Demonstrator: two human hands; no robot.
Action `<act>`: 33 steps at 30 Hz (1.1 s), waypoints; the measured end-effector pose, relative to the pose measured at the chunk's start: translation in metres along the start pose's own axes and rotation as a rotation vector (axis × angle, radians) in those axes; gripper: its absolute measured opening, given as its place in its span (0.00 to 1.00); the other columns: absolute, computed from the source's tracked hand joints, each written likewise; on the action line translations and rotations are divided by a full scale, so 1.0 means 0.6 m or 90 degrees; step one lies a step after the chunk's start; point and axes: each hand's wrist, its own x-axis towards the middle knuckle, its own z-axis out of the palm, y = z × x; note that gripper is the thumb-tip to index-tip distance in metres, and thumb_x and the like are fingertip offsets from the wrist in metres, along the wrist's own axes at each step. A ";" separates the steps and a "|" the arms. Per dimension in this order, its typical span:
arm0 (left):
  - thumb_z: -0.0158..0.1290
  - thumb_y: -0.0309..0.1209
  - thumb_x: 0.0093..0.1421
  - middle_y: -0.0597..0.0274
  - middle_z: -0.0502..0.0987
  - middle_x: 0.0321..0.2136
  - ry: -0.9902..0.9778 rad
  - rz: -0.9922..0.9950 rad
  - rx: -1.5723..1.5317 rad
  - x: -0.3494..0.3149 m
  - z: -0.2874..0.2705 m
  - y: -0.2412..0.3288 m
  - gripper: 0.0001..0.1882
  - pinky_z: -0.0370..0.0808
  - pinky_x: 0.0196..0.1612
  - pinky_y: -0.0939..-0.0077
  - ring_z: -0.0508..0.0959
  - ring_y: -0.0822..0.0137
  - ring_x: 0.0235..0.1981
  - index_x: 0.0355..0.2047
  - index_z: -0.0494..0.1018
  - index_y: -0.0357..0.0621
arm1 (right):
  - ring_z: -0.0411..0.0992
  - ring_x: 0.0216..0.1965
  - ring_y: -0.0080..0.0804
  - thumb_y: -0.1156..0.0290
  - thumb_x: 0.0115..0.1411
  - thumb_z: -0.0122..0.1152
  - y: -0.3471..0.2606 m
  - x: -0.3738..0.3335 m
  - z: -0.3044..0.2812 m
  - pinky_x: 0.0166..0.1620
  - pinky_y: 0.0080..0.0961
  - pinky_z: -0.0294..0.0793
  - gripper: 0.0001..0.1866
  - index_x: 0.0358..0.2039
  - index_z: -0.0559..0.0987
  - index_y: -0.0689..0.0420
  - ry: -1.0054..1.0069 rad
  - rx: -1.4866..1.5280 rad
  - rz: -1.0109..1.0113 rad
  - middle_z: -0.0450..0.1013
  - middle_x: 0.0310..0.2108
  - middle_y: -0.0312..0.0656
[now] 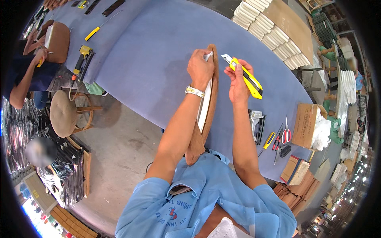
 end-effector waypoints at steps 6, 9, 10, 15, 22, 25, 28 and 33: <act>0.58 0.21 0.56 0.58 0.81 0.45 -0.076 0.147 -0.020 0.006 -0.002 -0.007 0.13 0.77 0.50 0.60 0.79 0.51 0.48 0.42 0.81 0.43 | 0.80 0.40 0.31 0.70 0.70 0.62 0.018 0.026 0.017 0.47 0.33 0.85 0.15 0.53 0.72 0.60 0.074 -0.081 -0.037 0.76 0.48 0.44; 0.59 0.22 0.57 0.58 0.80 0.43 -0.077 0.218 -0.033 0.009 -0.005 -0.003 0.17 0.77 0.50 0.59 0.78 0.50 0.48 0.48 0.81 0.45 | 0.80 0.41 0.32 0.69 0.71 0.61 0.022 0.033 0.028 0.48 0.34 0.85 0.15 0.53 0.72 0.61 0.089 -0.096 -0.051 0.74 0.50 0.45; 0.59 0.23 0.58 0.58 0.80 0.43 -0.068 0.240 -0.040 0.012 -0.007 0.004 0.19 0.78 0.49 0.59 0.78 0.50 0.48 0.50 0.81 0.46 | 0.80 0.41 0.33 0.69 0.72 0.61 0.022 0.036 0.031 0.48 0.34 0.85 0.15 0.54 0.72 0.61 0.090 -0.098 -0.058 0.74 0.50 0.45; 0.63 0.27 0.59 0.54 0.79 0.43 -0.041 0.038 0.005 0.017 -0.005 0.004 0.22 0.78 0.47 0.60 0.79 0.52 0.45 0.55 0.79 0.44 | 0.80 0.44 0.35 0.67 0.72 0.60 0.031 0.049 0.017 0.50 0.34 0.85 0.17 0.55 0.71 0.62 0.065 -0.129 -0.068 0.74 0.51 0.46; 0.63 0.27 0.61 0.51 0.81 0.42 -0.036 0.125 -0.035 0.026 0.009 -0.017 0.18 0.78 0.50 0.62 0.82 0.53 0.43 0.51 0.79 0.34 | 0.80 0.45 0.35 0.66 0.72 0.60 0.029 0.057 0.013 0.51 0.33 0.84 0.19 0.56 0.71 0.64 0.052 -0.123 -0.068 0.74 0.52 0.48; 0.59 0.26 0.64 0.52 0.83 0.46 -0.031 0.051 -0.233 0.033 0.023 -0.042 0.14 0.78 0.52 0.63 0.83 0.57 0.46 0.50 0.80 0.37 | 0.81 0.45 0.36 0.66 0.72 0.61 0.024 0.055 0.019 0.51 0.33 0.84 0.19 0.57 0.72 0.65 0.018 -0.145 -0.074 0.75 0.51 0.50; 0.54 0.25 0.67 0.53 0.82 0.51 -0.087 0.031 -0.194 0.042 0.002 -0.039 0.13 0.76 0.57 0.66 0.81 0.60 0.52 0.50 0.80 0.40 | 0.81 0.46 0.35 0.66 0.71 0.62 0.032 0.057 0.021 0.51 0.32 0.84 0.20 0.57 0.73 0.64 0.028 -0.137 -0.055 0.76 0.50 0.50; 0.53 0.22 0.65 0.52 0.82 0.52 -0.065 0.063 -0.147 0.045 -0.002 -0.043 0.13 0.77 0.57 0.63 0.82 0.55 0.53 0.47 0.82 0.42 | 0.81 0.43 0.32 0.68 0.70 0.64 0.052 0.055 0.038 0.49 0.30 0.84 0.16 0.53 0.76 0.64 0.013 -0.119 -0.065 0.78 0.49 0.47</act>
